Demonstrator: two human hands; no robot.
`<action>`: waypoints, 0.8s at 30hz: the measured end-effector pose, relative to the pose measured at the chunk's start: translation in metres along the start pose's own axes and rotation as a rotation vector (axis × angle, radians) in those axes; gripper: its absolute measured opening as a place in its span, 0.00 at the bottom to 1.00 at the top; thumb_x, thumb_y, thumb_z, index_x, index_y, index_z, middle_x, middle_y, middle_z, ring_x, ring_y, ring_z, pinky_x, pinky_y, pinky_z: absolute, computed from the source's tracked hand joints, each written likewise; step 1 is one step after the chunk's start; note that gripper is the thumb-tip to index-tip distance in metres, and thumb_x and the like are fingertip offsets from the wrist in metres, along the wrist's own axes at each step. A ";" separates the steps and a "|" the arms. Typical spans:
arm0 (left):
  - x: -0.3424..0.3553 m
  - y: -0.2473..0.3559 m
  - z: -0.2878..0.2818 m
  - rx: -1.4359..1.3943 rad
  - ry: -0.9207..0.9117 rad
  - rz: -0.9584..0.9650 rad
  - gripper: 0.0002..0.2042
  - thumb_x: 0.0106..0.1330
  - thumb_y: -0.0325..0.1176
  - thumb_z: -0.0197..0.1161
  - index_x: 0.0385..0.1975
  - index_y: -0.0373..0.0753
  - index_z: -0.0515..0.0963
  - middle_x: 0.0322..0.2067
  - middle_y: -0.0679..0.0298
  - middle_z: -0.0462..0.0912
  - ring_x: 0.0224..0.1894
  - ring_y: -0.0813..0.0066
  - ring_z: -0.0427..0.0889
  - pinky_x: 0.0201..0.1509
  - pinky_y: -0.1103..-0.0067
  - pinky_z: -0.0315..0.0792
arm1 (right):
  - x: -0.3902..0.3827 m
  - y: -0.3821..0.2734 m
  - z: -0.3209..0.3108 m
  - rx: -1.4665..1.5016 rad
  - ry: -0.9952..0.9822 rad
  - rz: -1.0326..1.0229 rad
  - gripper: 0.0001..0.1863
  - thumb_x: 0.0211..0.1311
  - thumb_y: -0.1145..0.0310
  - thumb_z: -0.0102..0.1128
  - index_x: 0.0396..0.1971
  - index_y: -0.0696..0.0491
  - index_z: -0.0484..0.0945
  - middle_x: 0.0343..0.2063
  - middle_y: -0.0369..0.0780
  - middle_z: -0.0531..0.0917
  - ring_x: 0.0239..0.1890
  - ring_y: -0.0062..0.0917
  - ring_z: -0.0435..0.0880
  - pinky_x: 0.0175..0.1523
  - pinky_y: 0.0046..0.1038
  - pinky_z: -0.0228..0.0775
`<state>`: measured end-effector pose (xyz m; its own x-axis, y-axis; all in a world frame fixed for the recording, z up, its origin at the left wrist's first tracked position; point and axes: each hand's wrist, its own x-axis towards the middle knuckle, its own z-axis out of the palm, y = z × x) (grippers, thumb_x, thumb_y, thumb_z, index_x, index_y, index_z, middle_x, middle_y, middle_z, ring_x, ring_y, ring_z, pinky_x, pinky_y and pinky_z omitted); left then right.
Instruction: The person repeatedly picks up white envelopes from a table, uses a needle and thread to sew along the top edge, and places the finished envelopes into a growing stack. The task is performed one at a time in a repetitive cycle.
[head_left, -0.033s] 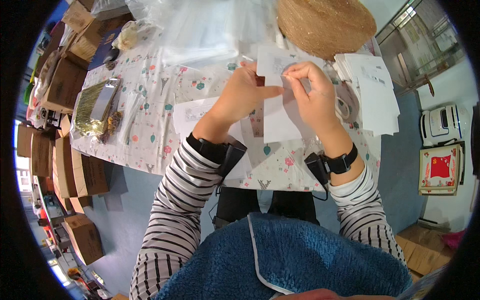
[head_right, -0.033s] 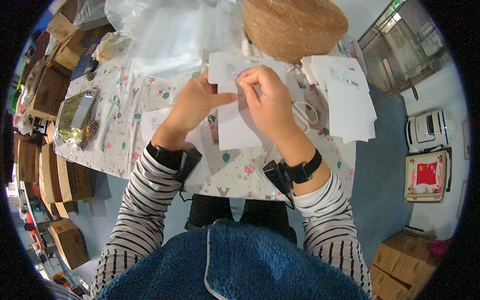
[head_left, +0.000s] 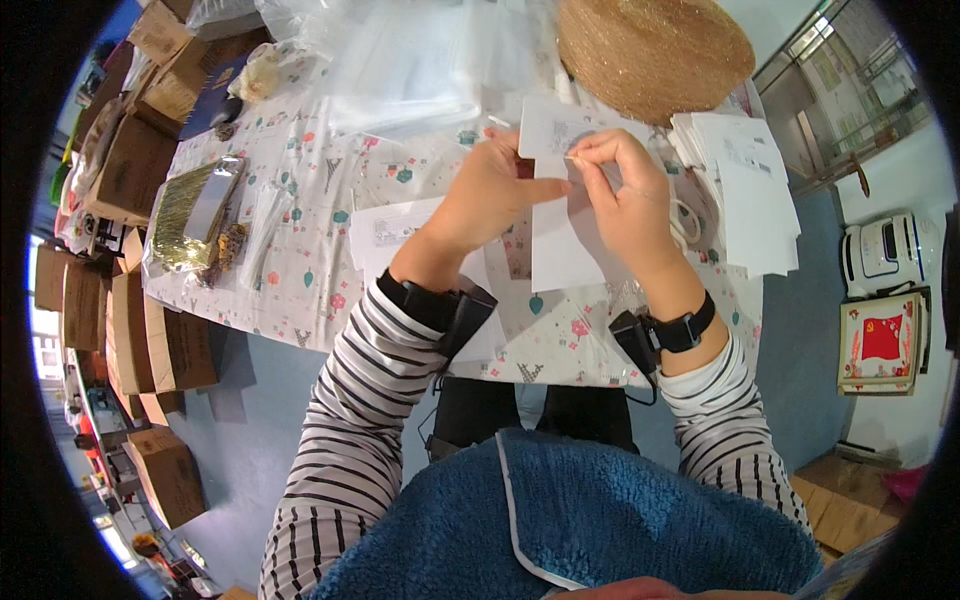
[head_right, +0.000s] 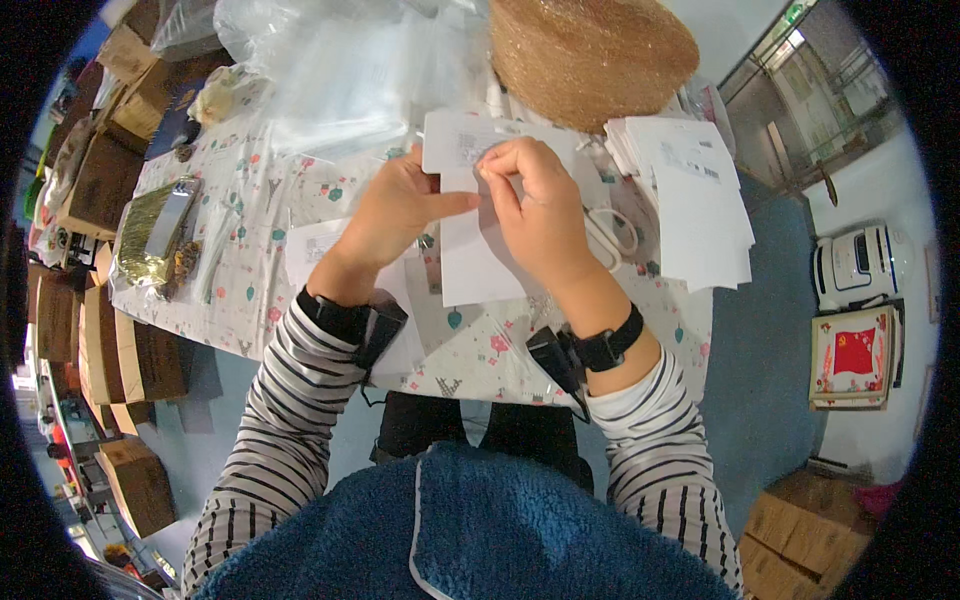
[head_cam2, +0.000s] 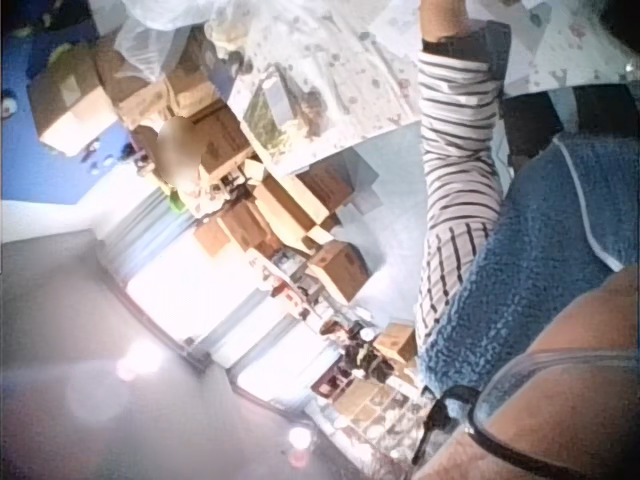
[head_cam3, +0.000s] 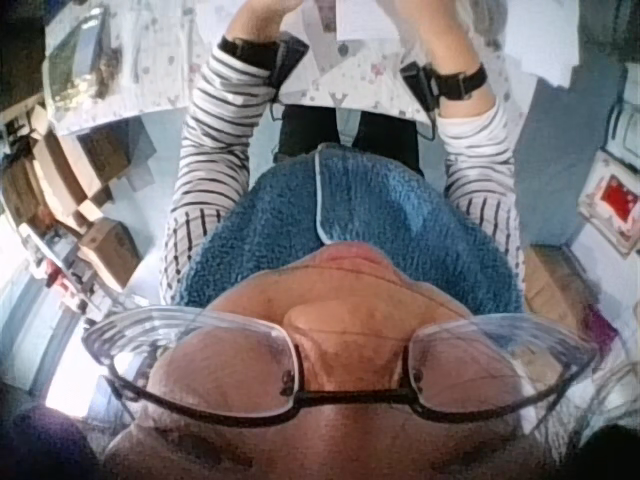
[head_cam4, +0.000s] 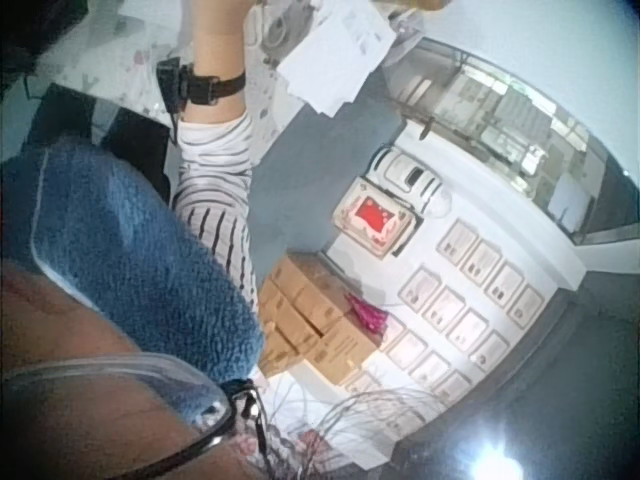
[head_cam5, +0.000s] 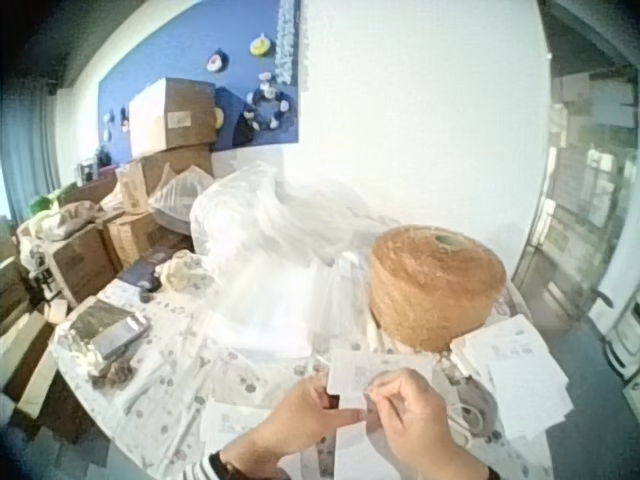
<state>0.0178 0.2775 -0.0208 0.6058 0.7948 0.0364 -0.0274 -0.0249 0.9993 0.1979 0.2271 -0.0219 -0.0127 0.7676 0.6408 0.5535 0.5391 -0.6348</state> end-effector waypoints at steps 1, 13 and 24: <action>0.001 0.000 0.000 -0.041 0.000 -0.027 0.20 0.60 0.17 0.65 0.53 0.32 0.73 0.47 0.62 0.83 0.44 0.78 0.82 0.49 0.80 0.77 | 0.001 0.000 0.000 -0.006 0.000 0.002 0.04 0.62 0.82 0.59 0.33 0.58 0.73 0.35 0.41 0.83 0.38 0.27 0.83 0.46 0.25 0.74; 0.002 0.001 0.001 -0.321 0.177 0.025 0.20 0.58 0.16 0.66 0.52 0.29 0.73 0.45 0.60 0.83 0.44 0.76 0.82 0.48 0.79 0.76 | 0.000 0.001 -0.002 0.149 0.070 0.055 0.05 0.62 0.82 0.58 0.32 0.58 0.72 0.35 0.41 0.83 0.38 0.27 0.83 0.47 0.26 0.75; 0.003 -0.009 -0.002 -0.204 0.185 -0.010 0.23 0.57 0.14 0.64 0.55 0.31 0.72 0.49 0.61 0.82 0.49 0.76 0.81 0.53 0.78 0.75 | -0.001 -0.007 -0.006 0.186 -0.051 0.077 0.06 0.61 0.83 0.59 0.33 0.56 0.73 0.35 0.41 0.82 0.38 0.29 0.82 0.47 0.27 0.73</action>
<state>0.0182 0.2814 -0.0292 0.4520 0.8920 0.0057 -0.1928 0.0915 0.9770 0.1985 0.2206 -0.0151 -0.0210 0.8231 0.5675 0.3916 0.5291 -0.7528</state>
